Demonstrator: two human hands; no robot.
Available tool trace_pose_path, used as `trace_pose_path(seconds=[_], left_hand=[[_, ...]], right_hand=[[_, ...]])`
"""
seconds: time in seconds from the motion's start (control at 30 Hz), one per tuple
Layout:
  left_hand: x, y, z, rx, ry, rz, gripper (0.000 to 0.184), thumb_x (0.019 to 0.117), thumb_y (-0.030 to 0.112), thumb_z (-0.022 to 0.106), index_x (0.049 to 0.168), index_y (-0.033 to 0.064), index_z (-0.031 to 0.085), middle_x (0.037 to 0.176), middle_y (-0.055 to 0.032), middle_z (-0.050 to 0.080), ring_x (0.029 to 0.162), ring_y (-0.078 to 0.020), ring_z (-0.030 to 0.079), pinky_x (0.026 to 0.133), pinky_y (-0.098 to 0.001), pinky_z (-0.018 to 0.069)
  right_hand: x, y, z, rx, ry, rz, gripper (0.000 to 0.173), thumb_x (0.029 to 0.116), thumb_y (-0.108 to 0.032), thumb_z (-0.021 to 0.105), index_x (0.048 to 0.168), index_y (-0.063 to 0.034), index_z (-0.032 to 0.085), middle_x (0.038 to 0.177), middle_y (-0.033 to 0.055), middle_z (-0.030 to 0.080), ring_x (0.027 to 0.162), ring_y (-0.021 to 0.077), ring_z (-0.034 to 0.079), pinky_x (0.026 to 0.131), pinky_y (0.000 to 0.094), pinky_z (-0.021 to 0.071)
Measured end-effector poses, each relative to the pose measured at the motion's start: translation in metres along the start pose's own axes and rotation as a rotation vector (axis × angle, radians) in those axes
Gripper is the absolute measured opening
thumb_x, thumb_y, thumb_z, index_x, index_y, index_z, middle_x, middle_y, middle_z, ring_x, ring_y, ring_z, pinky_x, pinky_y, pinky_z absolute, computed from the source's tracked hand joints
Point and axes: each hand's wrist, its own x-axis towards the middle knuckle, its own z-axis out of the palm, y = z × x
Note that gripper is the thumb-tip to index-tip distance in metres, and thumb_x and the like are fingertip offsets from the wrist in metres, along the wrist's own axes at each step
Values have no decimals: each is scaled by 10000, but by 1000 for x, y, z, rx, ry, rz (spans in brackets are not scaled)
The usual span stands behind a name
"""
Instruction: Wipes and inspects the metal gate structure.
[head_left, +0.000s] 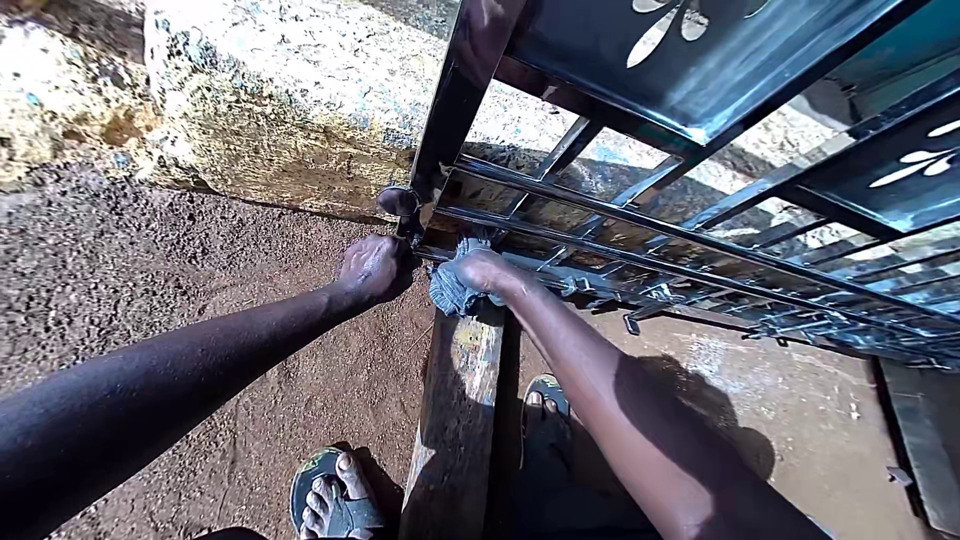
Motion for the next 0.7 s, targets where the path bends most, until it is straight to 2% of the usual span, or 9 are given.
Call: trace_pose_path(seconds=[0.07, 0.13, 0.23, 0.3, 0.4, 0.47, 0.53, 0.63, 0.7], left_hand=[[1, -1, -1, -4, -11, 1, 305, 1027, 319, 576, 932, 67, 720, 883, -166, 714, 897, -390, 703, 758, -621, 528], [0, -4, 0, 8, -2, 39, 308, 1033, 331, 572, 938, 79, 723, 891, -153, 718, 897, -377, 706, 752, -616, 529], [0, -3, -2, 30, 4, 43, 312, 1029, 346, 577, 911, 94, 717, 857, -130, 710, 863, -349, 703, 728, -588, 531], [1, -3, -1, 32, 0, 40, 323, 1030, 350, 580, 912, 83, 716, 857, -138, 710, 865, -355, 705, 731, -589, 535], [0, -1, -2, 29, -14, 21, 316, 1030, 325, 577, 914, 59, 703, 868, -162, 703, 888, -381, 700, 747, -603, 529], [1, 0, -3, 24, -20, 31, 276, 1015, 274, 576, 925, 47, 704, 892, -178, 706, 914, -396, 698, 760, -622, 524], [2, -3, -4, 25, -9, 33, 260, 1004, 275, 577, 927, 68, 716, 897, -164, 716, 911, -385, 703, 759, -624, 527], [3, -3, -3, 37, -25, 20, 318, 1026, 365, 586, 931, 93, 720, 874, -137, 713, 886, -351, 707, 762, -601, 541], [3, -3, -2, 40, -24, 21, 320, 1023, 363, 584, 926, 87, 714, 865, -139, 710, 880, -354, 706, 752, -598, 539]], right_hand=[[-3, -20, 15, -16, -15, -44, 724, 950, -357, 657, 1532, -43, 362, 1287, 247, 623, 1185, 383, 624, 954, 596, 505], [-11, -23, 29, -44, -47, -94, 859, 903, -273, 659, 1634, -133, 228, 1294, 255, 625, 1183, 404, 629, 937, 621, 515], [-23, 4, 23, -154, -19, -39, 1015, 865, -317, 744, 1666, -202, 131, 1367, 277, 580, 1210, 441, 609, 945, 647, 508], [-24, 21, 19, -202, 33, 54, 1009, 866, -355, 755, 1654, -144, 160, 1412, 286, 538, 1241, 447, 590, 963, 641, 505], [-13, -4, 20, -149, 16, 39, 963, 877, -344, 733, 1626, -57, 199, 1409, 286, 538, 1258, 424, 589, 985, 612, 506], [-4, -30, 21, -87, -22, -62, 648, 900, -265, 678, 1446, -16, 433, 1233, 257, 628, 1120, 393, 646, 882, 603, 528], [4, -37, 18, -107, -61, -137, 509, 905, -238, 663, 1352, -47, 511, 1166, 219, 651, 1076, 369, 653, 848, 593, 527], [-3, -8, 18, -167, -92, -183, 962, 838, -256, 747, 1647, -208, 228, 1302, 254, 622, 1174, 417, 630, 924, 647, 516], [-9, -6, 18, -213, -118, -167, 1071, 811, -283, 780, 1670, -230, 142, 1338, 256, 602, 1198, 421, 614, 946, 648, 505]])
